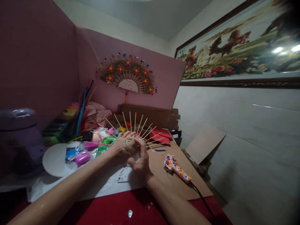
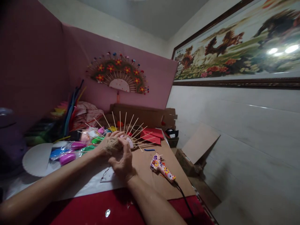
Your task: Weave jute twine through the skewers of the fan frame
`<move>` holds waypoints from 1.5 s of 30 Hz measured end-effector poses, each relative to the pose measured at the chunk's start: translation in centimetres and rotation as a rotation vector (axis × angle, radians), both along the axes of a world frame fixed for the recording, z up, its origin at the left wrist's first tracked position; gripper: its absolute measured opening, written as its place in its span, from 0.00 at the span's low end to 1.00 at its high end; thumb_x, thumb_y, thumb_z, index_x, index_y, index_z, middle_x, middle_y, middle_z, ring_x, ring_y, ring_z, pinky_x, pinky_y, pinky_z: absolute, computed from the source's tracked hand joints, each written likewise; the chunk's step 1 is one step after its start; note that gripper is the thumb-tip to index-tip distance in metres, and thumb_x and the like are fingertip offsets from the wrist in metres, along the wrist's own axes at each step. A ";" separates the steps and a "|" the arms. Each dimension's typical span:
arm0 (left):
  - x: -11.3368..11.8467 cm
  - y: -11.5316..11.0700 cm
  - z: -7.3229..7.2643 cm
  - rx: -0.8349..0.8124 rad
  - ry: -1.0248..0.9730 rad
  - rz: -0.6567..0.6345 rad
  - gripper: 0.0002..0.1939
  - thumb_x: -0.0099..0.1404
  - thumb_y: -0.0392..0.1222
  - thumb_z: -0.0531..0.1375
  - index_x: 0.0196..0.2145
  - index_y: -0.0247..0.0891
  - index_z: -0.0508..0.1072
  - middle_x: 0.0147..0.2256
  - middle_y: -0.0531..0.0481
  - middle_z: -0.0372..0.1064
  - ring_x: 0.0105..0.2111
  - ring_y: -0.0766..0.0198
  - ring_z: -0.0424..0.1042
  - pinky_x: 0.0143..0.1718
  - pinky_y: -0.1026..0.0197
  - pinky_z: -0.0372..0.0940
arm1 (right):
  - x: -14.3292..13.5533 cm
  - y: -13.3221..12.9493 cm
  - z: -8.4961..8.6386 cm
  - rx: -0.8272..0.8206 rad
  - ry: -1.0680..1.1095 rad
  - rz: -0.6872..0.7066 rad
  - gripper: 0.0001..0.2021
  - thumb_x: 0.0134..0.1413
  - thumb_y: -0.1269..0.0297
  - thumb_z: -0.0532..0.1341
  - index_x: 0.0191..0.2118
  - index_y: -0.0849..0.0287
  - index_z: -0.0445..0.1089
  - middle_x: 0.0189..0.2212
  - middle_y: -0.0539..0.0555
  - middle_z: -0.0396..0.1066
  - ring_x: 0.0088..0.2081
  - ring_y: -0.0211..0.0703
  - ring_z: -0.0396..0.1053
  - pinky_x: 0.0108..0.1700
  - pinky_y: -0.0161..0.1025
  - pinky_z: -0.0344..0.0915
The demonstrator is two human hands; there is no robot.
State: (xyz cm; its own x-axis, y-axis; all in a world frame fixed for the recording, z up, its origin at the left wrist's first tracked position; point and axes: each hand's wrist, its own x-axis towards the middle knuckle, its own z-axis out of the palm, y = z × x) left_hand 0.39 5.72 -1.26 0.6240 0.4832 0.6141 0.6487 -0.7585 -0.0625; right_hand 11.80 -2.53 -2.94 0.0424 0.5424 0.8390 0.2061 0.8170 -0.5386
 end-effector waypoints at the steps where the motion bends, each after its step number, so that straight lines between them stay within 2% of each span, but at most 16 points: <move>1: -0.4 -0.2 0.0 -0.004 0.007 -0.031 0.24 0.56 0.42 0.60 0.51 0.42 0.68 0.55 0.45 0.62 0.54 0.48 0.57 0.51 0.49 0.51 | 0.4 0.2 -0.2 -0.069 0.087 0.033 0.30 0.38 0.70 0.59 0.53 0.57 0.58 0.49 0.58 0.64 0.50 0.52 0.63 0.53 0.50 0.60; 3: -1.4 -0.7 0.2 -0.071 -0.059 -0.074 0.22 0.57 0.41 0.59 0.50 0.39 0.69 0.55 0.40 0.62 0.55 0.47 0.56 0.53 0.46 0.49 | 0.9 0.4 -0.3 -0.179 0.237 0.102 0.25 0.44 0.68 0.60 0.52 0.57 0.58 0.47 0.57 0.66 0.47 0.49 0.66 0.49 0.47 0.63; 7: -2.6 -2.2 1.0 -0.487 -0.580 -0.108 0.15 0.62 0.45 0.54 0.40 0.35 0.74 0.42 0.38 0.71 0.46 0.47 0.66 0.48 0.44 0.57 | 0.8 0.3 0.1 -0.240 0.366 0.199 0.21 0.48 0.64 0.60 0.50 0.57 0.59 0.45 0.56 0.67 0.44 0.46 0.68 0.47 0.44 0.64; 10: -2.6 -4.3 1.3 -0.700 -0.664 -0.205 0.21 0.66 0.50 0.46 0.48 0.39 0.69 0.40 0.42 0.72 0.36 0.56 0.72 0.35 0.53 0.66 | 0.5 0.0 0.1 -0.262 0.295 0.253 0.20 0.49 0.62 0.60 0.49 0.57 0.60 0.47 0.57 0.66 0.45 0.47 0.67 0.46 0.44 0.65; 12: -2.4 -5.7 1.2 -1.092 -0.905 -0.405 0.23 0.60 0.50 0.57 0.52 0.41 0.65 0.45 0.43 0.70 0.34 0.57 0.73 0.33 0.54 0.68 | 0.5 -0.1 0.0 -0.273 0.180 0.228 0.17 0.51 0.61 0.59 0.48 0.57 0.61 0.47 0.57 0.66 0.44 0.46 0.67 0.45 0.43 0.64; 13: -2.3 -6.2 1.1 -1.194 -1.013 -0.449 0.26 0.55 0.47 0.62 0.51 0.42 0.64 0.43 0.44 0.70 0.33 0.58 0.73 0.33 0.54 0.68 | 0.6 -0.1 -0.1 -0.269 0.111 0.175 0.16 0.52 0.61 0.59 0.47 0.57 0.62 0.46 0.56 0.66 0.44 0.46 0.66 0.45 0.42 0.63; 15: -2.2 -6.7 0.7 -1.261 -1.154 -0.477 0.26 0.50 0.43 0.66 0.47 0.40 0.66 0.39 0.47 0.71 0.33 0.60 0.72 0.34 0.57 0.67 | 0.8 -0.1 -0.2 -0.240 -0.001 -0.010 0.16 0.51 0.60 0.61 0.45 0.57 0.64 0.43 0.56 0.67 0.42 0.45 0.65 0.43 0.41 0.62; 17: -2.5 -6.5 0.4 -1.173 -1.237 -0.427 0.26 0.47 0.40 0.68 0.44 0.39 0.66 0.35 0.50 0.71 0.32 0.62 0.71 0.33 0.60 0.66 | 1.0 0.0 -0.4 -0.213 -0.073 -0.194 0.13 0.48 0.60 0.63 0.40 0.57 0.67 0.37 0.54 0.67 0.37 0.43 0.63 0.39 0.40 0.60; 19: -2.9 -5.9 0.1 -1.052 -1.260 -0.375 0.28 0.45 0.38 0.69 0.44 0.38 0.67 0.34 0.51 0.72 0.34 0.62 0.71 0.35 0.61 0.65 | 1.2 0.1 -0.6 -0.236 -0.082 -0.213 0.07 0.48 0.60 0.63 0.31 0.57 0.68 0.28 0.51 0.66 0.30 0.40 0.60 0.35 0.39 0.57; 24: -3.7 -4.5 -0.7 -0.835 -1.164 -0.246 0.30 0.45 0.39 0.68 0.47 0.37 0.66 0.36 0.49 0.72 0.38 0.58 0.71 0.42 0.56 0.64 | 1.1 0.3 -0.2 -0.391 0.110 0.183 0.14 0.52 0.58 0.59 0.20 0.57 0.66 0.18 0.47 0.60 0.22 0.37 0.57 0.28 0.36 0.54; 28: -4.0 -4.1 -1.6 -0.573 -0.940 -0.140 0.32 0.45 0.38 0.67 0.49 0.38 0.64 0.40 0.47 0.70 0.40 0.56 0.70 0.43 0.53 0.64 | 2.0 0.7 1.2 -0.430 0.283 0.268 0.12 0.54 0.59 0.56 0.26 0.58 0.69 0.27 0.50 0.69 0.30 0.38 0.65 0.35 0.36 0.61; 31: -4.1 -4.4 -1.8 -0.341 -0.695 -0.011 0.28 0.44 0.39 0.66 0.45 0.37 0.67 0.40 0.45 0.68 0.41 0.53 0.67 0.44 0.49 0.62 | 3.7 1.0 2.3 -0.588 0.651 0.518 0.08 0.50 0.64 0.58 0.24 0.58 0.68 0.33 0.52 0.73 0.38 0.40 0.69 0.40 0.38 0.64; 33: -4.1 -4.8 -1.7 -0.282 -0.579 -0.008 0.25 0.44 0.38 0.66 0.43 0.38 0.68 0.39 0.46 0.67 0.41 0.53 0.66 0.44 0.48 0.62 | 4.9 1.2 2.9 -0.665 0.876 0.715 0.10 0.48 0.66 0.59 0.18 0.58 0.63 0.31 0.52 0.74 0.40 0.41 0.70 0.43 0.40 0.65; 36: -3.8 -5.5 -1.7 -0.319 -0.522 -0.114 0.26 0.46 0.33 0.63 0.45 0.41 0.67 0.40 0.47 0.64 0.40 0.56 0.66 0.42 0.52 0.63 | 6.3 1.4 3.3 -0.638 0.995 0.857 0.12 0.50 0.67 0.58 0.18 0.58 0.61 0.22 0.47 0.69 0.31 0.37 0.70 0.46 0.45 0.65; 40: -3.5 -6.1 -1.8 -0.361 -0.448 -0.203 0.27 0.49 0.32 0.60 0.48 0.42 0.65 0.42 0.46 0.60 0.43 0.57 0.65 0.43 0.54 0.63 | 7.1 1.9 3.2 -0.566 1.006 0.782 0.10 0.51 0.66 0.57 0.21 0.57 0.63 0.19 0.45 0.65 0.26 0.35 0.66 0.46 0.45 0.66; 45: -3.7 -6.5 -1.7 -0.396 -0.351 -0.230 0.28 0.48 0.32 0.60 0.49 0.42 0.64 0.44 0.45 0.61 0.45 0.54 0.64 0.44 0.53 0.61 | 8.2 2.9 2.8 -0.488 1.000 0.625 0.08 0.51 0.61 0.56 0.27 0.56 0.70 0.24 0.49 0.68 0.27 0.38 0.64 0.34 0.41 0.66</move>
State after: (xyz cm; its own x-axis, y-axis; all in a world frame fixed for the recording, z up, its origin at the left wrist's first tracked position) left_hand -3.36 -0.78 -2.97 0.5319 0.5945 0.6031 0.3946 -0.8041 0.4446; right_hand 20.04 0.39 -0.13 0.1644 0.9403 0.2981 -0.8077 0.3018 -0.5066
